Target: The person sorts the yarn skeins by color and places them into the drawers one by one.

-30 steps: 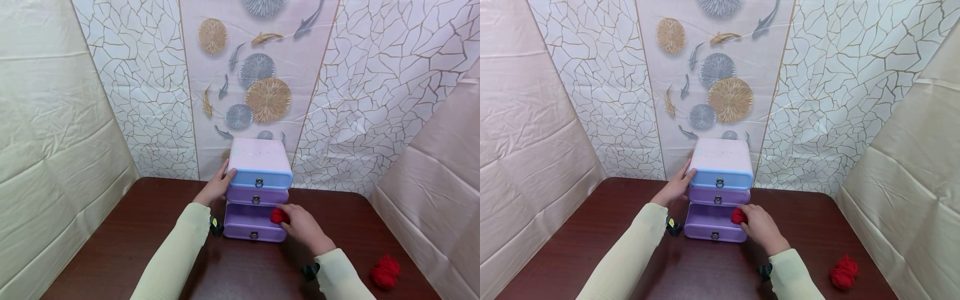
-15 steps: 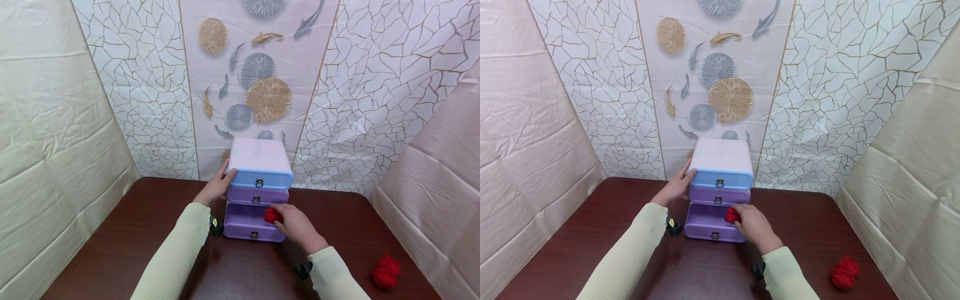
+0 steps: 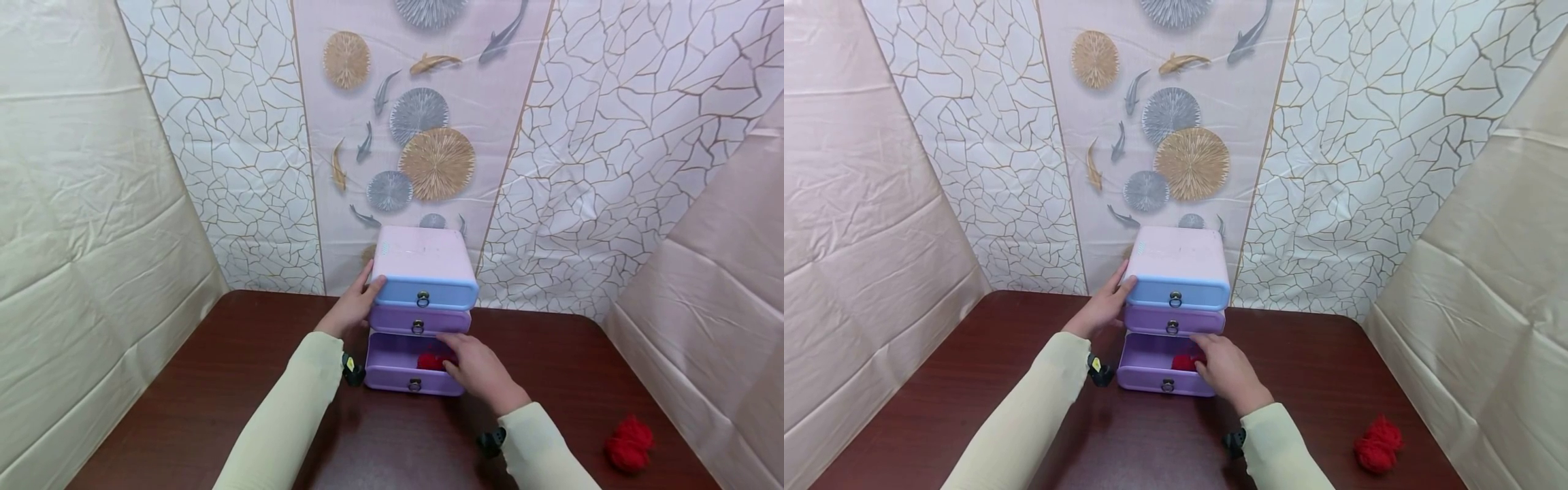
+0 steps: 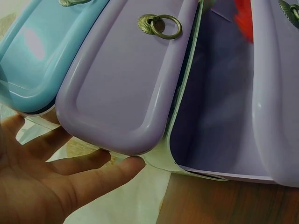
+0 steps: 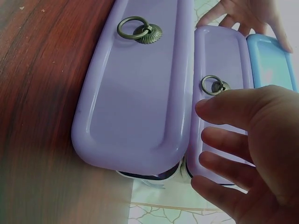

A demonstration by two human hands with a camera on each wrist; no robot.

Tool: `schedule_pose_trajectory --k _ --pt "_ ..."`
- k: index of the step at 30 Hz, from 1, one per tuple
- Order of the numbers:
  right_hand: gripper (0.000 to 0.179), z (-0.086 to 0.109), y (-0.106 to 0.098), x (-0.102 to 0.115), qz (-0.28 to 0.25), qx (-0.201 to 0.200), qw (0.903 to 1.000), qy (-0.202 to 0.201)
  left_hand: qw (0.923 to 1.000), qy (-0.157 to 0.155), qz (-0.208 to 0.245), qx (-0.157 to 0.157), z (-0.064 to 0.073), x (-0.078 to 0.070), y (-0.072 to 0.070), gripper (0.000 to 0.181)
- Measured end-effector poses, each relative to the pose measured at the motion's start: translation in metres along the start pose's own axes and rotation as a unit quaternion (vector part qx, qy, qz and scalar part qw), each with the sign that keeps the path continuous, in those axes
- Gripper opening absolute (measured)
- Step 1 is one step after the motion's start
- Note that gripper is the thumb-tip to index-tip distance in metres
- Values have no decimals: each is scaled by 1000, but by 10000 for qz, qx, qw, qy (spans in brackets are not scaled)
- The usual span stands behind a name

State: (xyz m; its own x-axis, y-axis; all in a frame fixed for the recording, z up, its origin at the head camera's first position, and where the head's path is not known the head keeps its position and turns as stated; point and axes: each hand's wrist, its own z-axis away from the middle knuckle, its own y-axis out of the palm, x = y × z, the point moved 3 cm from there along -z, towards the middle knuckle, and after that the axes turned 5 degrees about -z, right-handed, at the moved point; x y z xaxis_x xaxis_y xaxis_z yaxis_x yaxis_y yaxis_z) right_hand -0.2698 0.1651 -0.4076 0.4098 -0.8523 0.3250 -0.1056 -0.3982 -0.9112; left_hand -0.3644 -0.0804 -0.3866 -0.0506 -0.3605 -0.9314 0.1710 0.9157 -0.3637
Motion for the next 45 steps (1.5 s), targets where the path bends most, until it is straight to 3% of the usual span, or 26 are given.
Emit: schedule_pose_trajectory --k 18,45 --pt "48 9 -3 -9 38 -178 9998 31 9999 3 -137 -36 1 0 -1 82" --pt "44 30 -18 -31 96 -634 9978 172 9999 -8 125 28 -1 0 1 77"
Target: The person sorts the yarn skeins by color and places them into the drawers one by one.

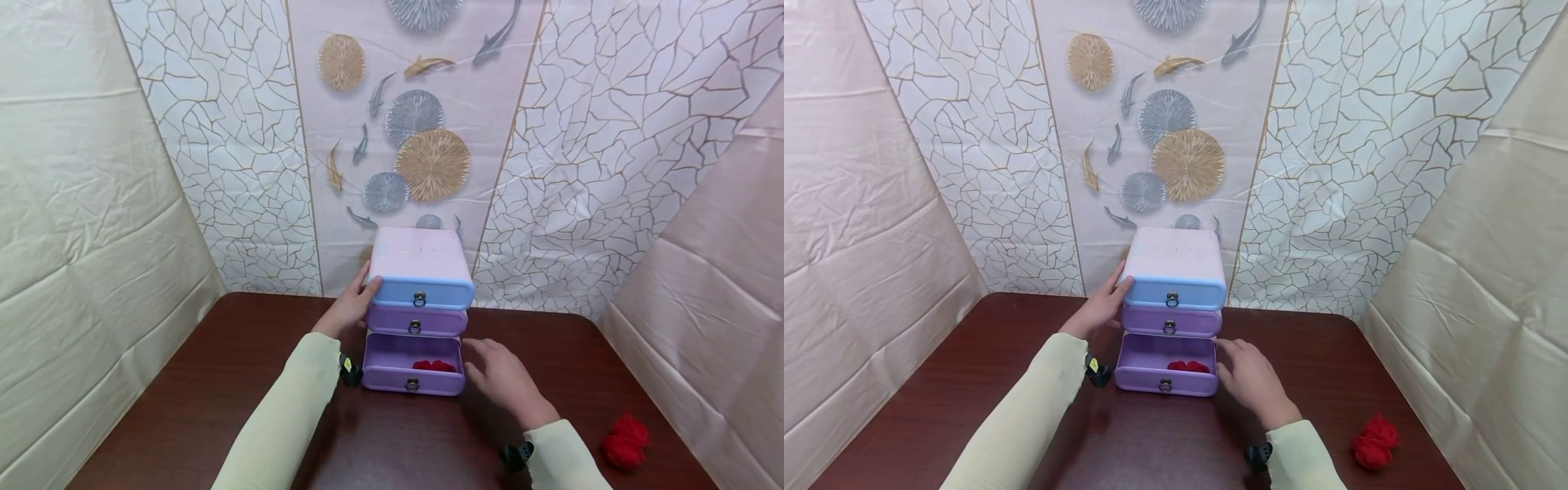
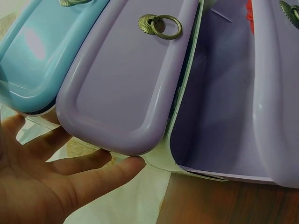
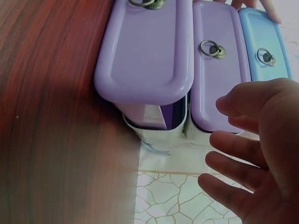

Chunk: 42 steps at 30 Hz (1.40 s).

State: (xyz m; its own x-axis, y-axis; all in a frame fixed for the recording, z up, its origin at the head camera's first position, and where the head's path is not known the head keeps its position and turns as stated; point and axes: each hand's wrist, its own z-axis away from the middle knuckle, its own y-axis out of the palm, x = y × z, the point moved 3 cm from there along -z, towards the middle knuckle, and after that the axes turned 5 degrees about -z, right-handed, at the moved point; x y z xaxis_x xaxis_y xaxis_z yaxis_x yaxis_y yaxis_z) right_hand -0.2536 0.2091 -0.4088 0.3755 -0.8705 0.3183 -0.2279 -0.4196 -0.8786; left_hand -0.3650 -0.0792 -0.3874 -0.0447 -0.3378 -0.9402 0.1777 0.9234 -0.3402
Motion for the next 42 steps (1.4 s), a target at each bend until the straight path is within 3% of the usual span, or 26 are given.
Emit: schedule_pose_trajectory --k 3,15,42 --pt "43 2 -2 -2 26 -71 10000 -16 10000 -9 -28 48 4 -5 -1 77" --pt "44 8 -5 -15 117 -180 9998 -23 10000 -5 -53 -7 1 -1 0 78" --pt "46 20 -21 -45 249 -23 9987 447 10000 -6 -43 -7 1 -2 0 76"
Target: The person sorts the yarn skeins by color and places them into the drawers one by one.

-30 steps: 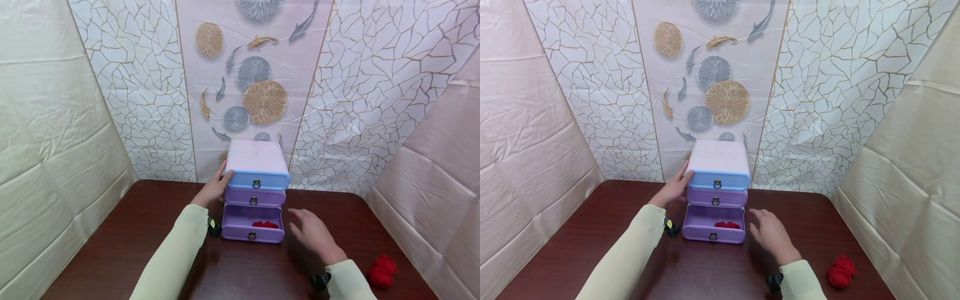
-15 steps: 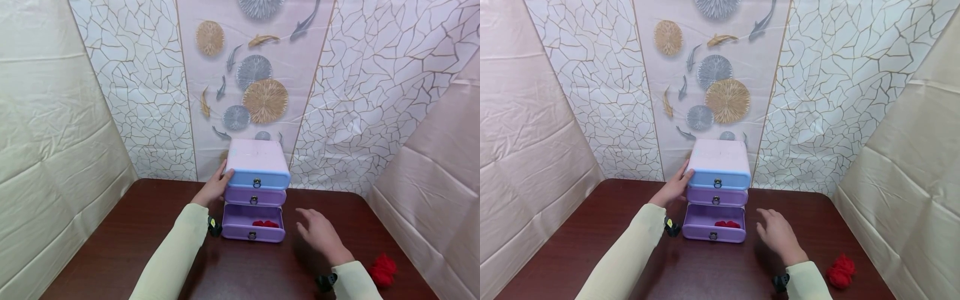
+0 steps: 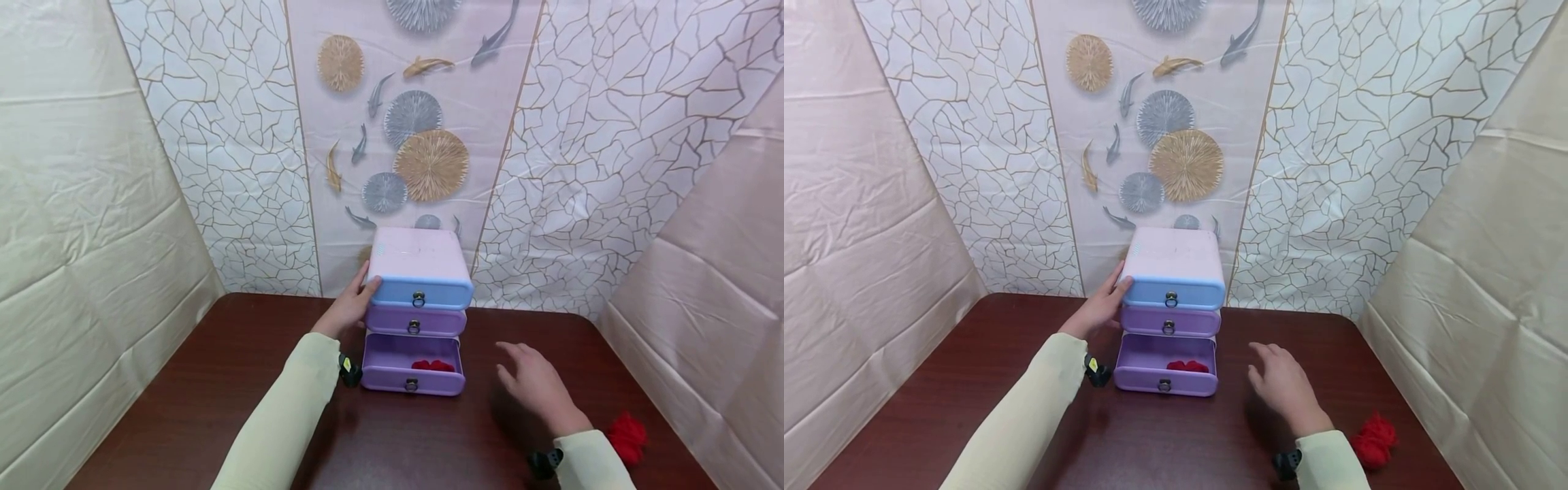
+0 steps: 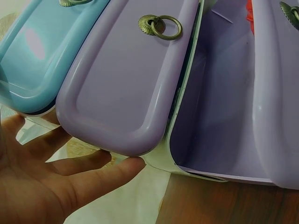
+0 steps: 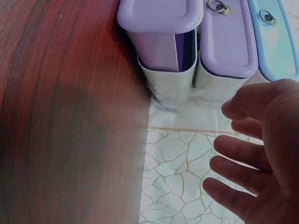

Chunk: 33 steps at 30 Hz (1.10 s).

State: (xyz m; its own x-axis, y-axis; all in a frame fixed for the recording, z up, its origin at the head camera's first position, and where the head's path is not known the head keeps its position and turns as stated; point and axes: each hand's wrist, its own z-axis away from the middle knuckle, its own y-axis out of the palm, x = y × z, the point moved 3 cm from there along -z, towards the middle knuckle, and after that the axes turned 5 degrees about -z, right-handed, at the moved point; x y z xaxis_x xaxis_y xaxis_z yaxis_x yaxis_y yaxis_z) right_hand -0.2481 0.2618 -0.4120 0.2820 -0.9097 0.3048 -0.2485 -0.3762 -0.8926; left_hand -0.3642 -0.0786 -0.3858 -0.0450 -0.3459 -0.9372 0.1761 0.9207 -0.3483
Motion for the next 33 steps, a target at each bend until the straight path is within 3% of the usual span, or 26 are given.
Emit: schedule_pose_trajectory --k 20,28,33 --pt "44 15 -10 -25 -19 -70 9995 302 10000 -8 31 -36 1 -1 0 78" --pt "44 24 -15 -38 23 123 9966 819 10000 -53 -4 -20 1 0 1 76" --pt "43 29 -17 -46 113 124 9959 886 10000 -38 26 -14 1 0 0 77"
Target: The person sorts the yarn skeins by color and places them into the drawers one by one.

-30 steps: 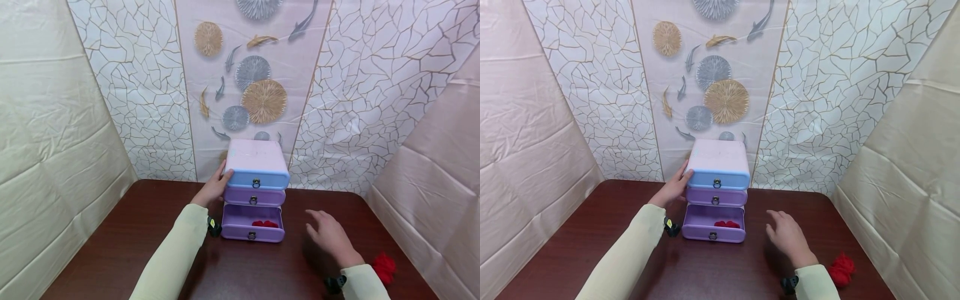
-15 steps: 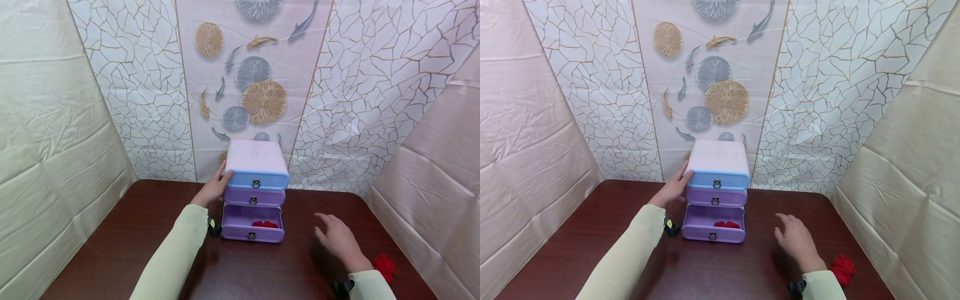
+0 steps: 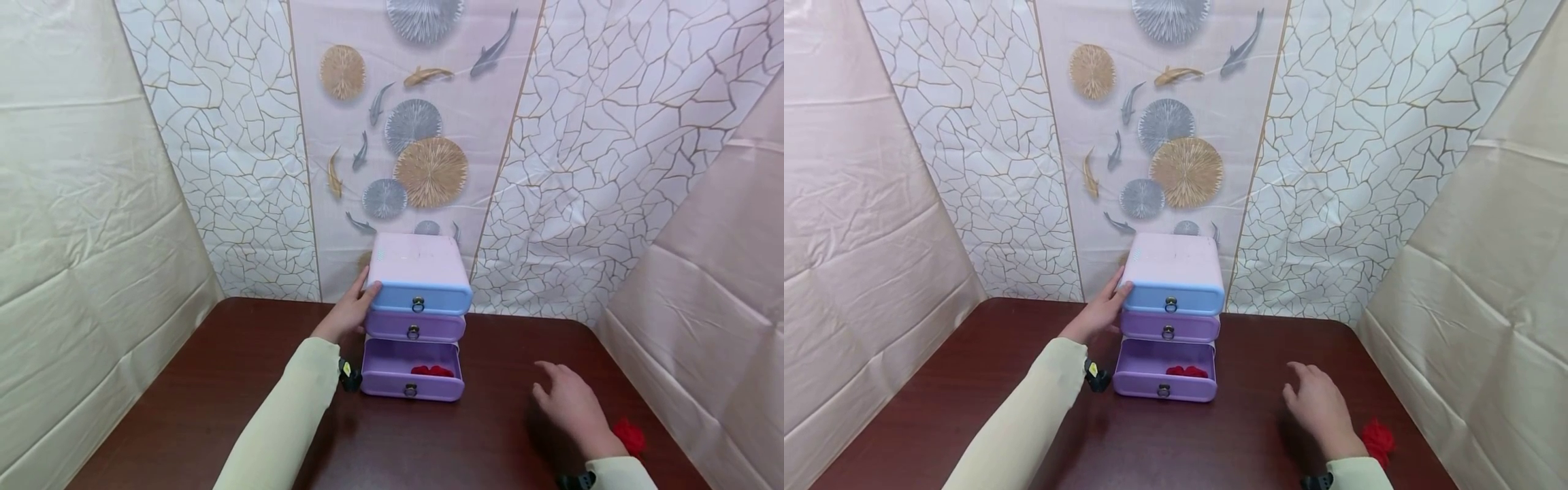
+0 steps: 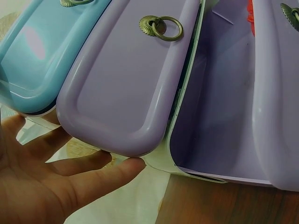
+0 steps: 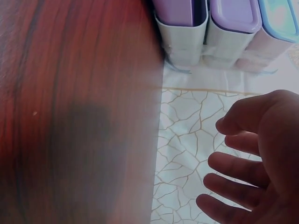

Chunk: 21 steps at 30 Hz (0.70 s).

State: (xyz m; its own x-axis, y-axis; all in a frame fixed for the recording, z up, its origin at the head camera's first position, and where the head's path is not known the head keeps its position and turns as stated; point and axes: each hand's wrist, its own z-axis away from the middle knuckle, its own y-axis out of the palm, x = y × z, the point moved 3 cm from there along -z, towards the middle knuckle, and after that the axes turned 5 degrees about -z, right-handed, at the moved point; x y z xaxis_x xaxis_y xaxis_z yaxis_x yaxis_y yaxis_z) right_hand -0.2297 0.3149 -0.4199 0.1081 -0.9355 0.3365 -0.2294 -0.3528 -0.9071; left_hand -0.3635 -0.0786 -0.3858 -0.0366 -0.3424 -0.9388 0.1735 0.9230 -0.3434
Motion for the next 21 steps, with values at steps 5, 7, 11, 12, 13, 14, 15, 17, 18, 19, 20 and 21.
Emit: schedule_pose_trajectory --k 5,7,11,12,13,14,15,17,18,19,20,21 --pt "43 5 -1 -8 30 -76 10000 -13 10000 -7 -19 -11 1 0 1 78" --pt "44 7 -1 -12 38 -54 10000 31 10000 -11 -18 -9 1 0 1 78" --pt "45 9 -3 -17 63 4 9999 117 10000 -21 -8 -4 0 1 1 79" --pt "45 10 -4 -18 68 -9 9999 127 10000 -22 -8 0 0 1 1 79" --pt "46 10 -4 -20 75 -16 9999 133 10000 -20 -8 1 0 1 1 79" --pt "46 11 -5 -21 84 -16 9998 156 10000 -21 -8 3 0 1 1 79" --pt "46 11 -5 -23 91 -11 9998 186 10000 -21 -6 4 0 1 1 79" --pt "47 11 -6 -26 106 13 9996 249 10000 -21 -14 -2 1 0 1 78" --pt "48 11 -6 -27 111 55 9995 291 10000 -27 -11 -4 1 0 1 78" --pt "49 11 -7 -29 117 100 9993 335 10000 -33 -8 -4 1 0 1 78" --pt "50 12 -7 -30 120 137 9991 376 10000 -37 0 -6 1 0 1 78" --pt "51 12 -7 -31 128 182 9989 407 10000 -43 10 -8 1 0 1 78"
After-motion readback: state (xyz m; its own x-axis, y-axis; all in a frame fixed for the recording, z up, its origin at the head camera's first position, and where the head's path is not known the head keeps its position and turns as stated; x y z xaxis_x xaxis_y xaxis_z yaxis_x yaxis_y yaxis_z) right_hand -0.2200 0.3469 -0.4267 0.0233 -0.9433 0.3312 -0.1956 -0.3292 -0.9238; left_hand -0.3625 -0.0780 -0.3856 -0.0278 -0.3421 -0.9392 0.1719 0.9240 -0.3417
